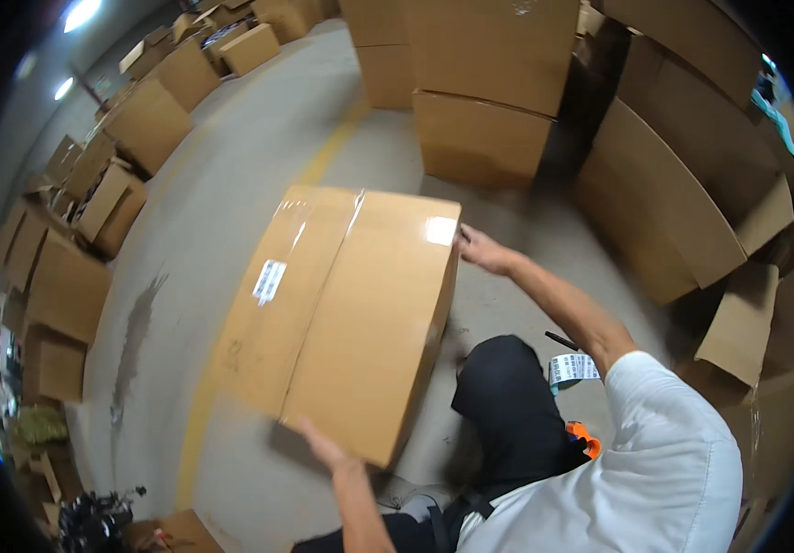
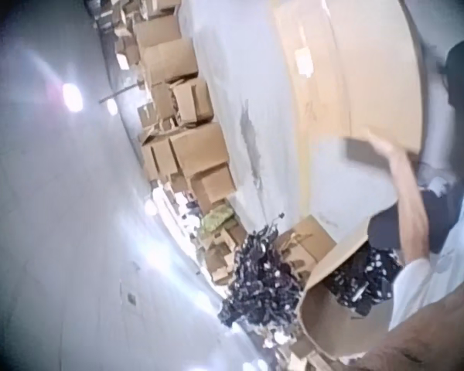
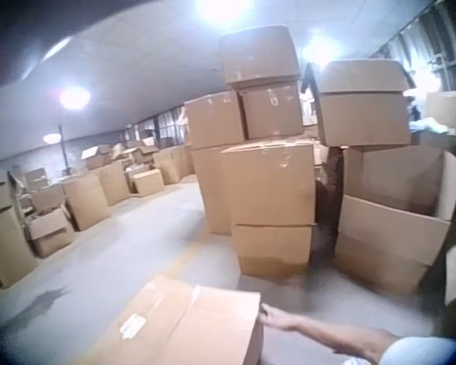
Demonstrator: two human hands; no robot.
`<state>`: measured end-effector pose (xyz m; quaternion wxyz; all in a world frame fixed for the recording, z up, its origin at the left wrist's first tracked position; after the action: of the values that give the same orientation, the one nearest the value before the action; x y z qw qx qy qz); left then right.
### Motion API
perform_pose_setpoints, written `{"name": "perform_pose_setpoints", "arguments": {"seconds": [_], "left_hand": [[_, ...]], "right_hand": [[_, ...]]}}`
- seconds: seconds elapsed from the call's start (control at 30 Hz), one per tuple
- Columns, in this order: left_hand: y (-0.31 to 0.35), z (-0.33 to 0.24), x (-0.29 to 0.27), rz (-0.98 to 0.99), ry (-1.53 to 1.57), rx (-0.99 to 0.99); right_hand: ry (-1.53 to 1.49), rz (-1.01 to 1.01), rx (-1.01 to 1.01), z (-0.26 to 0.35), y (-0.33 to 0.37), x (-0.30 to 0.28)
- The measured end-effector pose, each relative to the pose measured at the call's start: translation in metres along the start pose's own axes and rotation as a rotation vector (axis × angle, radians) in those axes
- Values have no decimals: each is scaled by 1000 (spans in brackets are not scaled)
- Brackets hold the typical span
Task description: The person transfers black electronic devices from a large open box into a smaller cardboard box. They arrange the items inside, close the flaps, write on the box with a marker, and seal it with a tape dispenser.
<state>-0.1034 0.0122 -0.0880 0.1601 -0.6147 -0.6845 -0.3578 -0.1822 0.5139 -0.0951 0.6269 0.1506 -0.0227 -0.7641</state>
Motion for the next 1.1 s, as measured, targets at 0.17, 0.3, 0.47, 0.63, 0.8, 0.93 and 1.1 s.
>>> {"name": "perform_pose_setpoints", "arguments": {"seconds": [0.17, 0.3, 0.47, 0.63, 0.8, 0.93, 1.1], "left_hand": [[-3, 30, 52, -179, -457, 185], [13, -19, 18, -92, -469, 196], [4, 2, 35, -151, -388, 182], [-4, 4, -51, -550, -257, 185], [-26, 44, -33, -424, 322, 30], [-37, 79, 8, -429, 248, -123], [-48, 118, 30, -396, 165, -201]], "right_hand": [[-362, 43, 283, 14, -16, 14], [-390, 505, 445, 1, 65, 163], [-435, 278, 600, -112, 100, 172], [-457, 395, 523, -105, 102, 205], [-418, 553, 506, -99, 125, 191], [-206, 512, 386, -44, 116, 176], [-85, 547, 418, -70, 84, 157]]}}
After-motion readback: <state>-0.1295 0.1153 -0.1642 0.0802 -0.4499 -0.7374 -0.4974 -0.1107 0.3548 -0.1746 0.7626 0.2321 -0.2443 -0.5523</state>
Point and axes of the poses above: each hand's wrist, its own y-axis away from the middle knuckle, its own x-axis out of the palm, z = x × y, the point moved 10 cm from there along -y, towards the middle knuckle, and after that the axes turned 5 degrees about x, right-handed, at the moved point
